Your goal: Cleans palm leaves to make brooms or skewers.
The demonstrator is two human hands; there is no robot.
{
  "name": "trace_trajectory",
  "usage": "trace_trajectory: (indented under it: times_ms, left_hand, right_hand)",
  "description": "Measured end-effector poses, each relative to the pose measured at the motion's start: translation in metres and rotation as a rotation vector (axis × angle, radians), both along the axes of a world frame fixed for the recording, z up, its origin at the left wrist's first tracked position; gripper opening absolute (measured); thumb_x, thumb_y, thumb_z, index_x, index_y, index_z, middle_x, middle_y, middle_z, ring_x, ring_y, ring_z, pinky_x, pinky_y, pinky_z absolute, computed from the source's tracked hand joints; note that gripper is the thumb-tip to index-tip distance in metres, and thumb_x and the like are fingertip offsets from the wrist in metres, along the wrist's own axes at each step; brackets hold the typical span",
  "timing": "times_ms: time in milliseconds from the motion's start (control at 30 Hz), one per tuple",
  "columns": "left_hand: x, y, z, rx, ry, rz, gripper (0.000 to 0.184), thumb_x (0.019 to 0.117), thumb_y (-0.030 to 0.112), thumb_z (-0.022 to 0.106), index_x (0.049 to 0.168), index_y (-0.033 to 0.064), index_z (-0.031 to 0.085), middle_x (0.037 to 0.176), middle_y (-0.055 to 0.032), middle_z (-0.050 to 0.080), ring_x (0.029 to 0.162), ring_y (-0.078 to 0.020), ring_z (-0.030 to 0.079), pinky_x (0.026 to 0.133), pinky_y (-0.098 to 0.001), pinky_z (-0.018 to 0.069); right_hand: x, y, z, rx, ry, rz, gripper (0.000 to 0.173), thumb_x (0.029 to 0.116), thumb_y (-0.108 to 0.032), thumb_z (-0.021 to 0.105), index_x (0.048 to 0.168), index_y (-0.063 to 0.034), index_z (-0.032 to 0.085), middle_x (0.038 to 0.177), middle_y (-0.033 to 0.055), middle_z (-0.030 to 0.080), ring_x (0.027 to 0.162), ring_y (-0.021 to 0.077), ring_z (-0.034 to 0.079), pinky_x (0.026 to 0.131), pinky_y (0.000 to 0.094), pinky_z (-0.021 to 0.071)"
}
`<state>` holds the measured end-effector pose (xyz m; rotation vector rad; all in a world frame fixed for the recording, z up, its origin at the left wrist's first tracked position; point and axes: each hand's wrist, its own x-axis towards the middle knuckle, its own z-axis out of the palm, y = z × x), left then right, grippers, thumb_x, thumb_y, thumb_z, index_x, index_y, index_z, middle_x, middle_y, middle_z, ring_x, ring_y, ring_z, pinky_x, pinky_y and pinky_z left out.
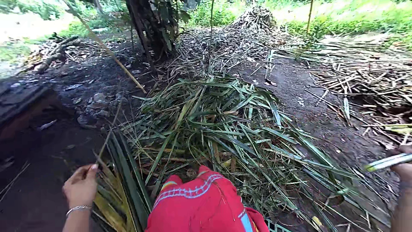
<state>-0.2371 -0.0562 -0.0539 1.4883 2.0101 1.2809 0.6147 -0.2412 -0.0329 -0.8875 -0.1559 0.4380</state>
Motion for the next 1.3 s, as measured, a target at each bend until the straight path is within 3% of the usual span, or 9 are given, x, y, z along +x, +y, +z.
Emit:
trace_trajectory:
  times_ms: [133, 300, 400, 533, 867, 967, 1100, 1200, 1300]
  left_hand:
    - [0.108, 0.002, 0.019, 0.068, -0.098, -0.2, 0.032, 0.1038, 0.015, 0.055, 0.119, -0.0109, 0.065, 0.11, -0.0184, 0.069, 0.089, -0.0088, 0.064, 0.084, -0.0286, 0.0526]
    - [0.217, -0.009, 0.053, 0.118, -0.086, -0.536, 0.017, 0.0968, 0.011, 0.064, 0.106, -0.0015, 0.072, 0.099, -0.0087, 0.072, 0.087, -0.0104, 0.067, 0.082, -0.0323, 0.0564]
    - [0.252, -0.023, 0.067, 0.217, 0.008, -0.703, 0.015, 0.0957, 0.015, 0.067, 0.101, 0.0045, 0.076, 0.097, -0.0035, 0.073, 0.087, -0.0061, 0.069, 0.081, -0.0274, 0.0584]
    - [0.235, -0.032, 0.07, 0.309, 0.138, -0.768, 0.022, 0.0999, 0.024, 0.061, 0.103, 0.0086, 0.077, 0.095, -0.0002, 0.073, 0.086, -0.0018, 0.067, 0.08, -0.0204, 0.0564]
    - [0.138, -0.062, 0.051, 0.216, 0.153, -0.694, 0.036, 0.102, 0.032, 0.053, 0.098, 0.0035, 0.074, 0.086, 0.0019, 0.07, 0.078, 0.0072, 0.061, 0.074, -0.0107, 0.05]
    - [0.161, -0.067, 0.06, 0.175, 0.064, -0.721, 0.035, 0.1046, 0.031, 0.048, 0.099, 0.0043, 0.07, 0.081, 0.0069, 0.063, 0.073, 0.0093, 0.054, 0.07, -0.01, 0.0449]
    - [0.205, -0.074, 0.078, 0.096, -0.136, -0.789, 0.027, 0.1048, 0.022, 0.044, 0.1, 0.0082, 0.066, 0.079, 0.0142, 0.058, 0.069, 0.0106, 0.051, 0.065, -0.0101, 0.0435]
    - [0.233, -0.082, 0.091, 0.028, -0.321, -0.848, 0.023, 0.1045, 0.018, 0.04, 0.098, 0.0132, 0.062, 0.074, 0.0173, 0.051, 0.061, 0.0096, 0.044, 0.057, -0.0104, 0.0373]
    - [0.249, -0.088, 0.098, 0.017, -0.497, -0.876, 0.023, 0.1044, 0.014, 0.039, 0.105, 0.0136, 0.062, 0.074, 0.0184, 0.05, 0.057, 0.0091, 0.04, 0.052, -0.0103, 0.0343]
  right_hand:
    - [-0.188, 0.055, 0.01, -0.42, -0.322, 0.546, 0.037, 0.1098, -0.021, 0.024, 0.122, -0.0139, 0.058, 0.062, -0.016, 0.055, 0.053, -0.0043, 0.054, 0.055, 0.0151, 0.0491]
    - [-0.34, 0.094, 0.034, -0.197, -0.496, 1.145, 0.055, 0.0992, -0.017, 0.039, 0.153, -0.0048, 0.036, 0.065, -0.0126, 0.053, 0.052, -0.0011, 0.049, 0.051, 0.0165, 0.0456]
    - [-0.389, 0.113, 0.051, -0.017, -0.407, 1.234, 0.056, 0.1013, -0.013, 0.04, 0.156, -0.0073, 0.031, 0.067, -0.0093, 0.054, 0.054, 0.0, 0.051, 0.055, 0.0165, 0.0475]
    - [-0.388, 0.126, 0.057, 0.093, -0.357, 0.96, 0.033, 0.1061, -0.02, 0.038, 0.122, -0.0114, 0.066, 0.062, -0.0095, 0.055, 0.053, -0.0003, 0.052, 0.054, 0.0169, 0.0481]
    - [-0.28, 0.125, 0.094, 0.283, -0.277, 0.438, 0.053, 0.1121, -0.03, 0.007, 0.116, -0.0222, 0.059, 0.065, -0.0136, 0.057, 0.054, 0.0009, 0.054, 0.055, 0.0183, 0.0484]
    - [-0.304, 0.118, 0.093, 0.224, -0.44, 0.583, 0.047, 0.111, -0.03, 0.014, 0.127, -0.0247, 0.058, 0.061, -0.0158, 0.055, 0.049, -0.001, 0.051, 0.051, 0.0175, 0.0468]
    - [-0.369, 0.093, 0.078, 0.093, -0.557, 1.178, 0.055, 0.0996, -0.05, 0.056, 0.146, -0.0208, 0.049, 0.06, -0.0183, 0.053, 0.049, -0.0064, 0.046, 0.049, 0.0125, 0.0419]
    - [-0.411, 0.079, 0.075, 0.038, -0.578, 1.474, 0.058, 0.1015, -0.03, 0.051, 0.15, -0.0021, 0.039, 0.067, -0.0186, 0.049, 0.053, -0.0077, 0.043, 0.05, 0.0112, 0.0377]
    - [-0.427, 0.078, 0.076, 0.04, -0.556, 1.561, 0.051, 0.1034, -0.02, 0.045, 0.149, -0.0002, 0.038, 0.075, -0.0167, 0.05, 0.055, -0.0079, 0.042, 0.05, 0.0098, 0.0368]
